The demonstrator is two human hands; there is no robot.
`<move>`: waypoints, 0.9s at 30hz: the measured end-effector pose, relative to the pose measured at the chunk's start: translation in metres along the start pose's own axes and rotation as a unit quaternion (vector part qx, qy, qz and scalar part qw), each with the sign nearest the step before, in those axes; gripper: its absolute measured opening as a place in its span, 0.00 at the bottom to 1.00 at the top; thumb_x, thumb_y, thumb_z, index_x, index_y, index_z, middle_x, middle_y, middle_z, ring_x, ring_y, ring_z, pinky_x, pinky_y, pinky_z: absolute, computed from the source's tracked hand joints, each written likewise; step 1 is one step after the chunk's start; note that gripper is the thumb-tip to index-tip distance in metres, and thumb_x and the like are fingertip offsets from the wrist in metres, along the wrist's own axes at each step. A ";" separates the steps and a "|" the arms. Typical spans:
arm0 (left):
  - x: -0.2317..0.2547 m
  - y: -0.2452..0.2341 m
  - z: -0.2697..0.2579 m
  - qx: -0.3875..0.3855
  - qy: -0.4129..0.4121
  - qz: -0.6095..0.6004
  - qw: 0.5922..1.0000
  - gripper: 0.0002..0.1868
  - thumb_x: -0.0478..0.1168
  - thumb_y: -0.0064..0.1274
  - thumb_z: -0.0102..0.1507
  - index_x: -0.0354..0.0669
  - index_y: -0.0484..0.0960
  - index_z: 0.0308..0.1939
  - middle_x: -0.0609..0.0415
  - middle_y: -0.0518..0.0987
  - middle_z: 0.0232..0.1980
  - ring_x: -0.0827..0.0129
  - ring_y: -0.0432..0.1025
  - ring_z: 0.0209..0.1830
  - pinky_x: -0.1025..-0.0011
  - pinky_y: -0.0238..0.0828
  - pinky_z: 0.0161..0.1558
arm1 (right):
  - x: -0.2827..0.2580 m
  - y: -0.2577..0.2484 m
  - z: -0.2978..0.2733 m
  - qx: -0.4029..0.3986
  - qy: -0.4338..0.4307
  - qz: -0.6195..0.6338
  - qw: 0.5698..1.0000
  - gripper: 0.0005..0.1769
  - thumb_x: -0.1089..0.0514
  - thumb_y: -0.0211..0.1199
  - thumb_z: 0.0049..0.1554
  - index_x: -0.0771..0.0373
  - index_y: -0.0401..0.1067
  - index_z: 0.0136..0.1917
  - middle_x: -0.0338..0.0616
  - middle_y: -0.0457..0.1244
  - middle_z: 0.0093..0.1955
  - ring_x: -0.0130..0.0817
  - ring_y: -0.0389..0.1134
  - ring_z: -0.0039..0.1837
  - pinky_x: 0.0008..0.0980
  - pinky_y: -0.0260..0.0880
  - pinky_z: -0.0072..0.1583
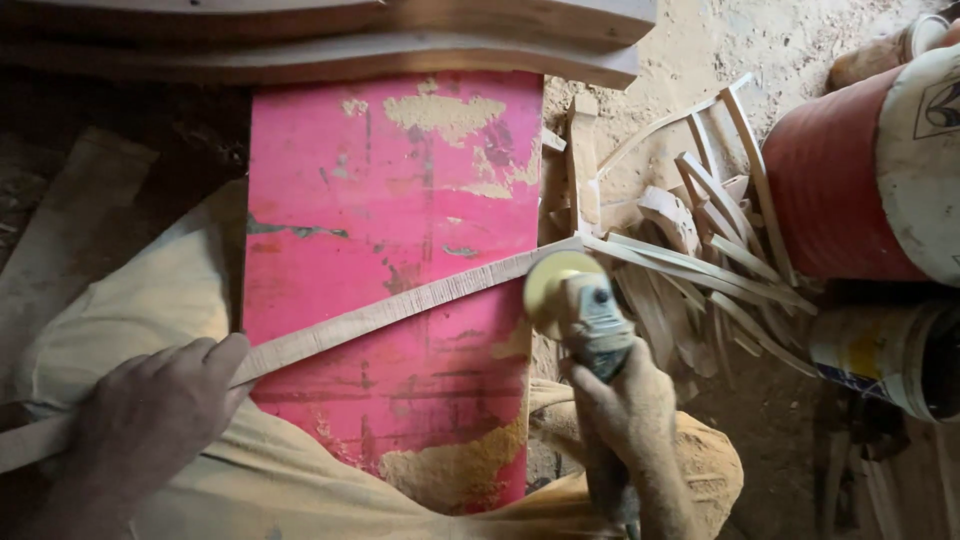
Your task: The recorder uses an angle grinder with a sanding disc to smooth and shape a long wooden strip.
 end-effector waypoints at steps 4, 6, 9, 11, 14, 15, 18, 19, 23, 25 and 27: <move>-0.001 -0.002 0.002 -0.052 -0.015 -0.023 0.998 0.21 0.58 0.58 0.58 0.57 0.73 0.50 0.61 0.80 0.36 0.65 0.80 0.39 0.64 0.80 0.44 | -0.031 0.008 -0.033 -0.019 -0.060 0.025 0.998 0.35 0.43 0.75 0.44 0.62 0.69 0.59 0.52 0.73 0.46 0.42 0.77 0.47 0.40 0.77 0.50; 0.002 -0.004 0.002 -0.028 0.004 -0.005 1.000 0.21 0.57 0.57 0.57 0.57 0.72 0.50 0.60 0.79 0.37 0.64 0.80 0.40 0.63 0.80 0.43 | -0.051 0.020 -0.052 -0.059 -0.169 0.127 0.976 0.35 0.46 0.72 0.43 0.59 0.71 0.62 0.48 0.74 0.43 0.41 0.78 0.43 0.39 0.78 0.49; -0.005 0.013 0.002 -0.033 0.019 0.006 0.999 0.22 0.59 0.58 0.58 0.56 0.73 0.50 0.61 0.79 0.38 0.65 0.80 0.39 0.64 0.79 0.43 | -0.076 0.031 -0.068 -0.090 -0.181 0.045 0.978 0.37 0.44 0.79 0.41 0.60 0.71 0.59 0.50 0.73 0.44 0.42 0.76 0.48 0.41 0.75 0.52; -0.002 0.009 0.003 -0.048 0.010 0.011 0.999 0.21 0.58 0.57 0.59 0.57 0.73 0.50 0.61 0.79 0.38 0.66 0.80 0.40 0.65 0.79 0.43 | -0.080 0.030 -0.068 -0.108 -0.151 0.049 0.981 0.39 0.45 0.78 0.41 0.58 0.69 0.63 0.49 0.73 0.44 0.42 0.76 0.48 0.42 0.75 0.52; -0.003 0.008 0.002 -0.066 0.002 0.010 0.998 0.19 0.58 0.56 0.61 0.56 0.72 0.49 0.61 0.79 0.38 0.66 0.80 0.40 0.65 0.80 0.43 | -0.075 0.028 -0.059 -0.123 -0.100 0.009 0.987 0.41 0.42 0.76 0.43 0.58 0.66 0.64 0.49 0.73 0.44 0.42 0.77 0.47 0.42 0.77 0.52; -0.003 0.008 0.002 -0.069 0.004 0.005 0.998 0.19 0.57 0.56 0.62 0.55 0.72 0.49 0.61 0.79 0.38 0.66 0.80 0.40 0.65 0.80 0.43 | -0.072 0.026 -0.054 -0.121 -0.077 -0.034 0.989 0.40 0.39 0.75 0.45 0.60 0.65 0.62 0.49 0.73 0.44 0.43 0.77 0.47 0.41 0.78 0.52; -0.004 0.009 0.002 -0.054 0.009 -0.024 0.998 0.19 0.55 0.58 0.60 0.55 0.73 0.49 0.61 0.79 0.37 0.65 0.80 0.40 0.64 0.80 0.42 | -0.066 0.016 -0.043 -0.076 -0.083 -0.056 0.992 0.42 0.38 0.75 0.44 0.60 0.65 0.63 0.51 0.73 0.44 0.46 0.76 0.47 0.44 0.76 0.52; -0.002 0.004 0.004 -0.053 0.007 -0.025 0.998 0.19 0.55 0.58 0.60 0.55 0.73 0.49 0.61 0.79 0.37 0.65 0.80 0.40 0.64 0.80 0.42 | -0.061 0.015 -0.038 -0.075 -0.085 -0.058 0.992 0.42 0.38 0.75 0.44 0.60 0.65 0.63 0.51 0.73 0.44 0.46 0.76 0.47 0.44 0.76 0.52; -0.003 0.004 0.003 -0.062 0.002 -0.038 0.997 0.20 0.55 0.58 0.60 0.56 0.72 0.50 0.61 0.79 0.37 0.65 0.80 0.40 0.64 0.80 0.42 | -0.037 0.007 -0.016 -0.033 -0.087 -0.040 0.995 0.41 0.36 0.74 0.43 0.61 0.66 0.61 0.51 0.72 0.47 0.45 0.76 0.48 0.43 0.77 0.52; -0.004 0.008 0.001 -0.052 0.006 -0.030 0.998 0.20 0.56 0.58 0.60 0.56 0.72 0.50 0.62 0.79 0.37 0.66 0.80 0.40 0.65 0.80 0.41 | -0.022 0.003 -0.005 -0.027 -0.068 -0.072 0.995 0.40 0.35 0.74 0.45 0.62 0.66 0.59 0.52 0.72 0.47 0.46 0.76 0.48 0.43 0.78 0.53; -0.003 0.006 0.001 -0.038 0.004 -0.038 0.999 0.20 0.55 0.59 0.59 0.56 0.73 0.48 0.62 0.79 0.37 0.65 0.80 0.40 0.64 0.80 0.41 | -0.010 -0.009 0.005 0.027 -0.061 -0.022 0.997 0.39 0.39 0.75 0.44 0.63 0.67 0.60 0.54 0.72 0.47 0.47 0.76 0.48 0.44 0.76 0.53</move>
Point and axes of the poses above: each hand's wrist, its own z-axis towards the middle knuckle, its own y-axis out of the palm, x = y × z, the point moved 6 cm from there along z, towards the middle knuckle
